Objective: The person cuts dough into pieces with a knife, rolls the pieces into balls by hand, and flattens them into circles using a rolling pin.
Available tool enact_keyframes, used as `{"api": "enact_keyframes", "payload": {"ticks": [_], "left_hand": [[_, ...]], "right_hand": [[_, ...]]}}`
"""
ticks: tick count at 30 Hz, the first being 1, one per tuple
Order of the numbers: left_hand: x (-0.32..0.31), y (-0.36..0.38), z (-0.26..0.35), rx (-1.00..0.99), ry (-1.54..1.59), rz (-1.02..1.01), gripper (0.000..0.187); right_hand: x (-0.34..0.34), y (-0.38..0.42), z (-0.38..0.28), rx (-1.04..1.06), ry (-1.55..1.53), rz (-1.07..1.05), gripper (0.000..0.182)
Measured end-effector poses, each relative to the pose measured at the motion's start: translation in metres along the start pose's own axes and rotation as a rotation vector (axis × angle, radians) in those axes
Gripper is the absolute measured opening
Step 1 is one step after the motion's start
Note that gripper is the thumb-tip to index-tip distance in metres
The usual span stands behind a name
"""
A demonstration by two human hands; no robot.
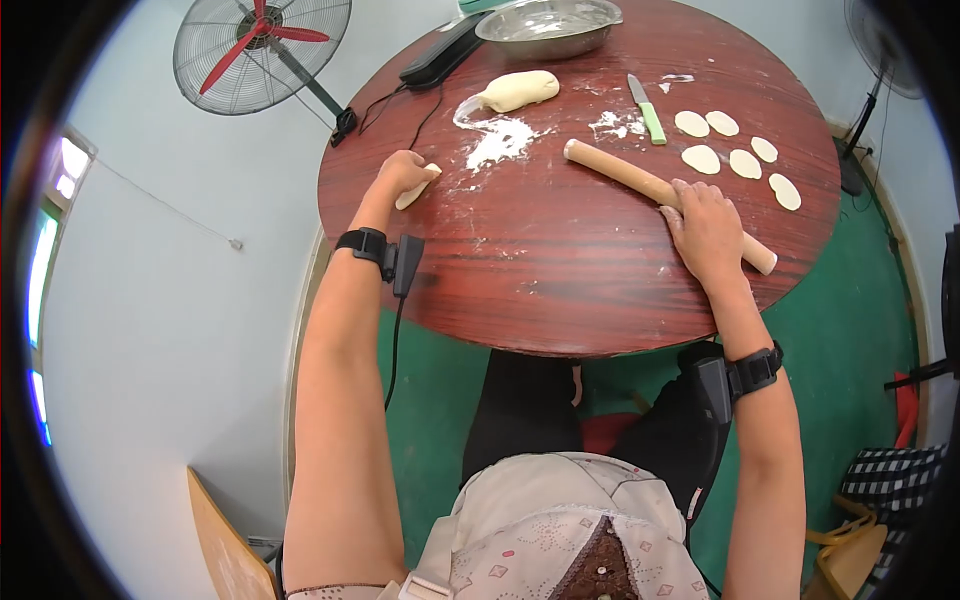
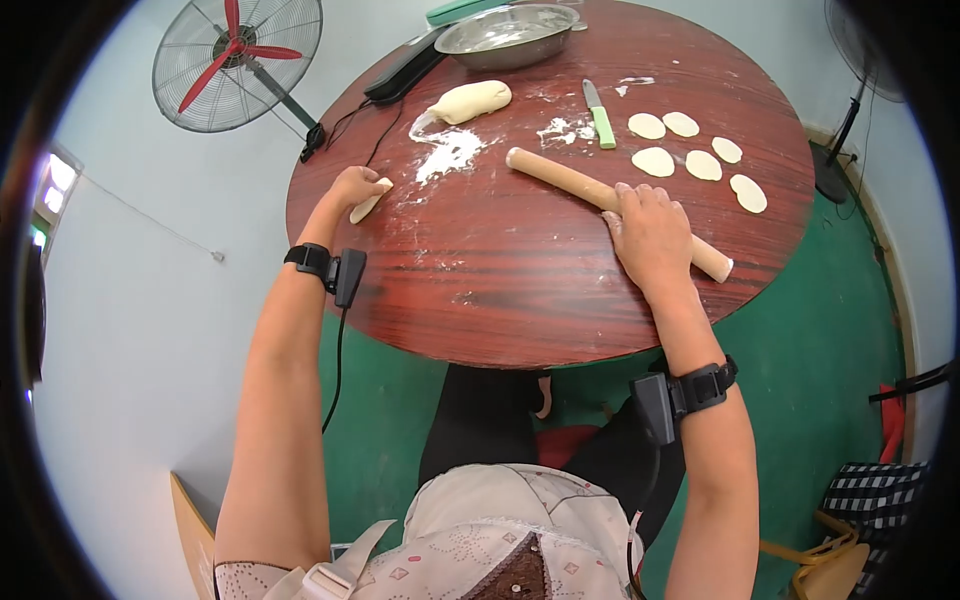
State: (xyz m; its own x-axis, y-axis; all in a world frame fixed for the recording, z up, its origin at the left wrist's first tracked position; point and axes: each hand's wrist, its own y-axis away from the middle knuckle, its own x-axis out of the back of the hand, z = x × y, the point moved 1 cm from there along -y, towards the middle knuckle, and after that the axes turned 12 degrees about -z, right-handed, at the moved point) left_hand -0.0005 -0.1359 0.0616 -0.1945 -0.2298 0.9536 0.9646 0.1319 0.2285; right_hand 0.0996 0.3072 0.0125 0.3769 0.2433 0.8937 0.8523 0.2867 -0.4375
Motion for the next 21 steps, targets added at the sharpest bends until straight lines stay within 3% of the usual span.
{"api": "enact_keyframes", "payload": {"ticks": [3,6,9,12,21], "left_hand": [[-0.002,0.015,0.004,0.004,-0.053,0.0,0.041],[-0.012,0.021,0.004,-0.048,0.061,0.133,0.04],[-0.01,0.026,0.008,-0.07,0.115,0.082,0.034],[-0.015,0.022,0.003,-0.114,0.671,0.075,0.028],[-0.037,0.087,0.077,-0.396,0.65,-0.039,0.027]], "right_hand": [[0.001,0.0,-0.001,-0.003,0.011,-0.006,0.037],[0.001,0.0,-0.002,0.013,0.011,0.012,0.037],[0.001,0.001,-0.001,0.021,0.011,0.032,0.036],[0.003,0.001,-0.002,0.006,0.023,0.022,0.036],[-0.01,-0.015,0.004,-0.03,0.09,0.044,0.033]]}}
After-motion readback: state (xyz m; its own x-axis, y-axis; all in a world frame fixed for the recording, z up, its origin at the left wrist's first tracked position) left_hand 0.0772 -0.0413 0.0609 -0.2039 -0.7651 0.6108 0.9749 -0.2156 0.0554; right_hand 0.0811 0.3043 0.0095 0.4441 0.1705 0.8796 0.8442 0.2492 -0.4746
